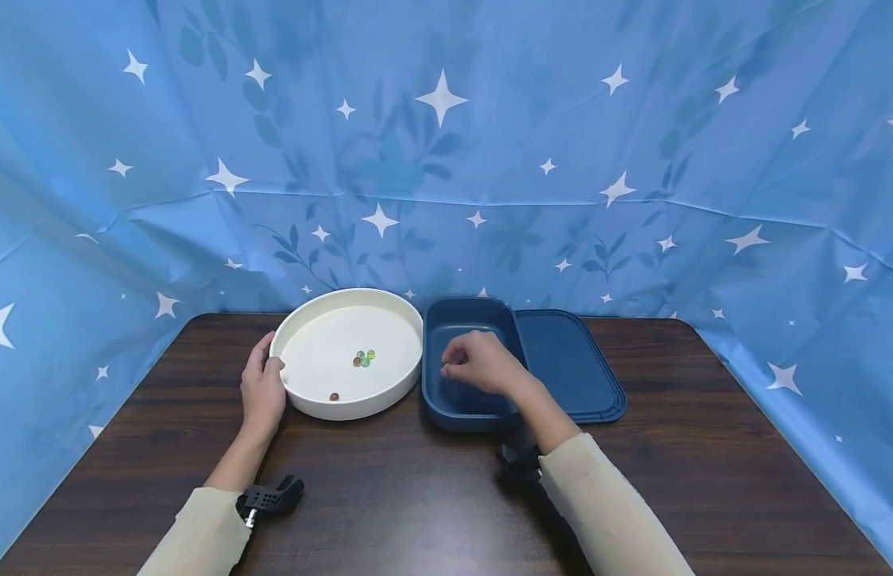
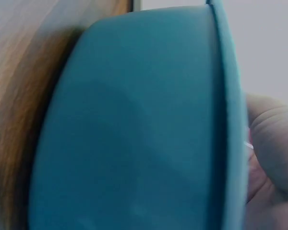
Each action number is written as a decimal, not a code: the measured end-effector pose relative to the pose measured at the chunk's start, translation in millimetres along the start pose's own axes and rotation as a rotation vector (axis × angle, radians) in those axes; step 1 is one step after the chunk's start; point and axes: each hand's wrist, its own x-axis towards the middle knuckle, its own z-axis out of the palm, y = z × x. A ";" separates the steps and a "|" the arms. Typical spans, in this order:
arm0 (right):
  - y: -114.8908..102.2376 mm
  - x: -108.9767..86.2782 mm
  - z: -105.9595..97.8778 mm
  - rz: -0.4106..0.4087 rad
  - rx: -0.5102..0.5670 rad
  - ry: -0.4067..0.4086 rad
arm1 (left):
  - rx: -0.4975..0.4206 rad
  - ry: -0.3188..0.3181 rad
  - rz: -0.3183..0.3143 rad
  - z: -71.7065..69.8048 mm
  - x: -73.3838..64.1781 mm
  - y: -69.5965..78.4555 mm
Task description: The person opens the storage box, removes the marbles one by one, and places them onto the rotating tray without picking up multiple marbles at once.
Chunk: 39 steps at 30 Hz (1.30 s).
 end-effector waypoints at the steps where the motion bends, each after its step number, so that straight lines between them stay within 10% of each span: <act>1: -1.5 0.2 -0.8 -0.004 0.004 0.008 | 0.000 0.000 0.001 0.0 0.0 -0.1; 39: -69.8 96.4 38.2 0.060 0.033 0.003 | 0.011 -0.009 -0.012 0.5 -0.2 -1.9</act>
